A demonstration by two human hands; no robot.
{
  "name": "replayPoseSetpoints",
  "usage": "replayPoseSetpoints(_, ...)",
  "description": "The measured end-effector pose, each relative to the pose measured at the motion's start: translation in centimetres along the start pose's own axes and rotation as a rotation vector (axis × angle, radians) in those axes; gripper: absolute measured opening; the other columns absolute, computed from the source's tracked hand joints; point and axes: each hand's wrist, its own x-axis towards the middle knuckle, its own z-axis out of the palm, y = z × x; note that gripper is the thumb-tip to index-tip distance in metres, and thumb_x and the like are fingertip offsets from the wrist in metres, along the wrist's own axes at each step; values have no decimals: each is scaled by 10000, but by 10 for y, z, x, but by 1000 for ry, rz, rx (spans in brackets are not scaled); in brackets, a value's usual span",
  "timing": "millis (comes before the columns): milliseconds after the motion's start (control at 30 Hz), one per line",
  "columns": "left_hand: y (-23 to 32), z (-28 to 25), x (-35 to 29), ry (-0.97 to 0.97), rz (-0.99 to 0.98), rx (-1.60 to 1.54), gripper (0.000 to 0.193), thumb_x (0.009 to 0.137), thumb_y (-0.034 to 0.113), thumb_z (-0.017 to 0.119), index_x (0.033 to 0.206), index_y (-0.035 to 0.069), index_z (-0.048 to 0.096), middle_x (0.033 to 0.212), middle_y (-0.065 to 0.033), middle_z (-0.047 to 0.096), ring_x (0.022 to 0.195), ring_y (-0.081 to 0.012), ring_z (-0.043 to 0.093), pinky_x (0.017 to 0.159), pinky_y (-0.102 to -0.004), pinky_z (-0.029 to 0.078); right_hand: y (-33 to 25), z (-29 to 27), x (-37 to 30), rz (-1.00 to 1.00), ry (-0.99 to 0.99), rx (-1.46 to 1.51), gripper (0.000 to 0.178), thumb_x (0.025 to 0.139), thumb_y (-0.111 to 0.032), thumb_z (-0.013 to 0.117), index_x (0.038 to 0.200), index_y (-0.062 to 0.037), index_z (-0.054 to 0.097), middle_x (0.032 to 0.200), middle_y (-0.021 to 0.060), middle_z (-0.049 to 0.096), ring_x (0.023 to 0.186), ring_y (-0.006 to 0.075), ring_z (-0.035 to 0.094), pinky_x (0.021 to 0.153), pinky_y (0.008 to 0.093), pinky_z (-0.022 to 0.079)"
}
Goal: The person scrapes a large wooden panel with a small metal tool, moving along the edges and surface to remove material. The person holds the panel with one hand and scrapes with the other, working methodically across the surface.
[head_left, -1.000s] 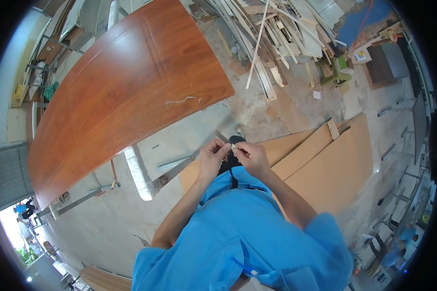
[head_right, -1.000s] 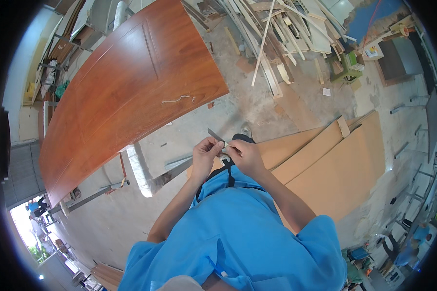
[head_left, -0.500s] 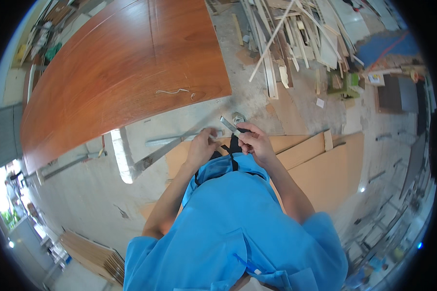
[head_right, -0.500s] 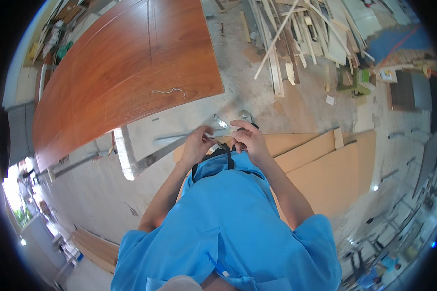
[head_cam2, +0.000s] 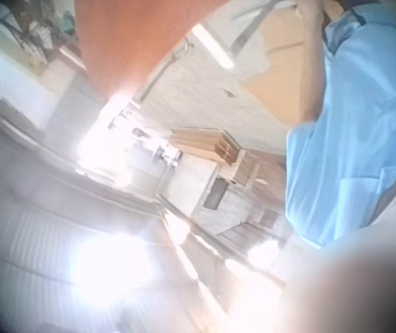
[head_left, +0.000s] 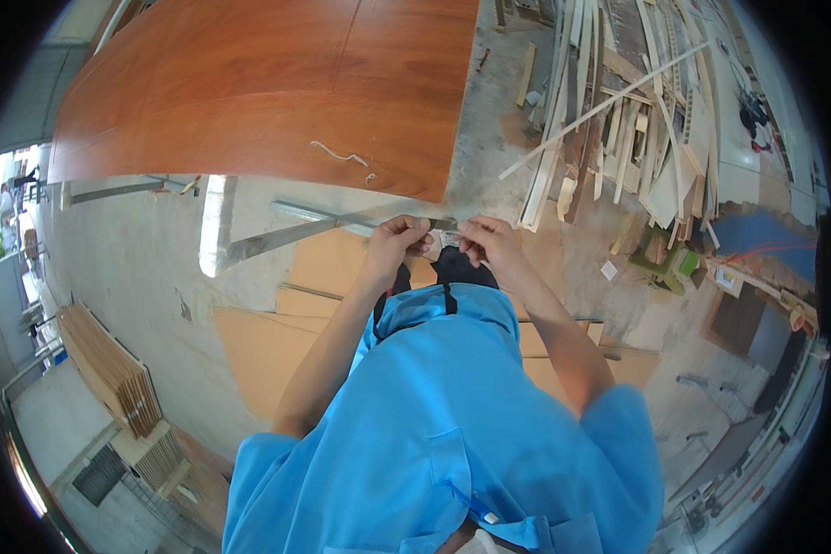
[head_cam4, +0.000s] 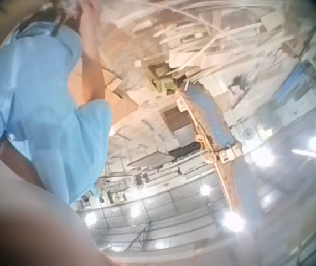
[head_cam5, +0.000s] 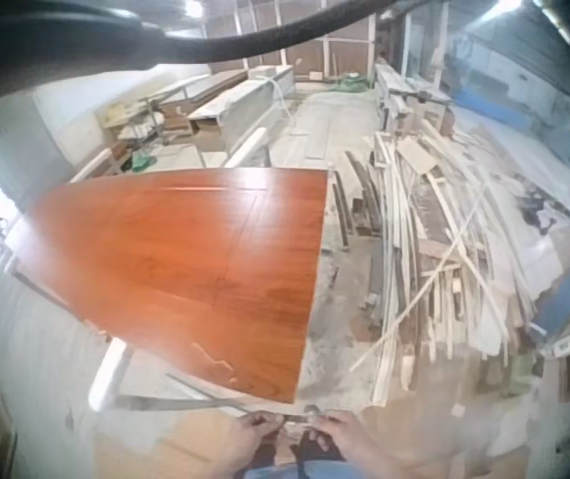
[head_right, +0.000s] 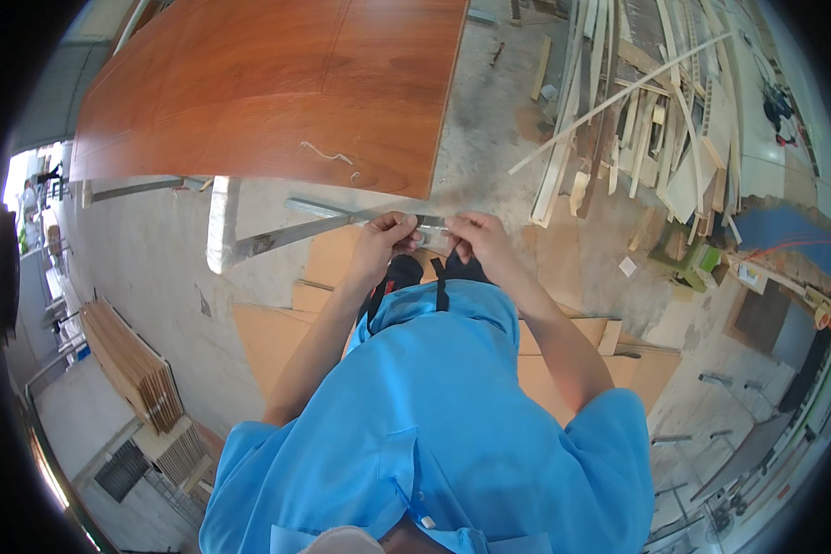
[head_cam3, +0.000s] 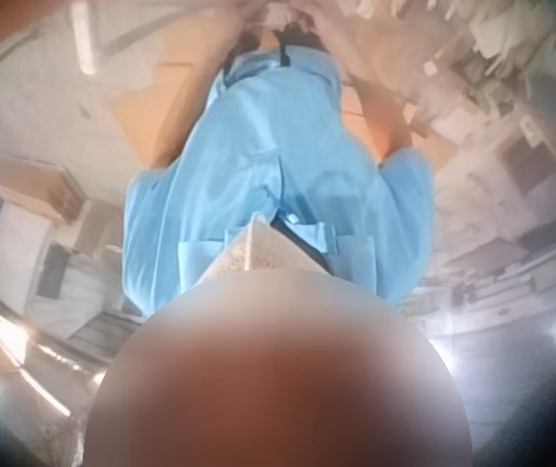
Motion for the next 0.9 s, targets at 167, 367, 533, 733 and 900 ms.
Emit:
replayPoseSetpoints(167, 7, 4, 4, -3, 46, 131, 219, 992, 264, 709, 912, 60, 707, 767, -19, 699, 694, -68, 610, 648, -227, 465, -19, -9, 22, 37, 4, 22, 233, 965, -217, 683, 880, -1, 697, 702, 32, 621, 559, 88, 527, 510, 249, 396)
replayPoseSetpoints(367, 5, 22, 5, 96, 166, -16, 242, 980, 257, 712, 828, 73, 675, 763, -12, 696, 678, -77, 572, 666, -245, 438, -29, -17, 36, -13, -53, -30, 209, 963, -243, 694, 886, -49, 693, 693, 6, 609, 547, 69, 498, 507, 230, 371)
replayPoseSetpoints(533, 4, 28, 4, 133, 160, -91, 226, 977, 259, 711, 835, 85, 684, 766, -11, 692, 693, -80, 580, 676, -245, 434, -31, -20, 43, 3, -59, -13, 195, 954, -226, 703, 866, -52, 682, 667, 3, 592, 526, 69, 485, 474, 226, 340)
replayPoseSetpoints(733, 0, 31, -1, 146, 147, -89, 234, 975, 279, 709, 850, 82, 700, 761, -11, 688, 702, -81, 589, 689, -247, 441, -30, -27, 48, 8, -119, -14, 182, 949, -201, 701, 857, -46, 677, 665, 8, 589, 522, 71, 481, 451, 227, 315)
replayPoseSetpoints(900, -4, 33, -2, 162, 148, -143, 227, 971, 263, 717, 849, 72, 714, 777, -20, 701, 706, -92, 595, 708, -256, 451, -28, -32, 58, 4, -139, 20, 155, 946, -173, 704, 865, -44, 675, 666, 12, 586, 526, 67, 475, 456, 225, 312)
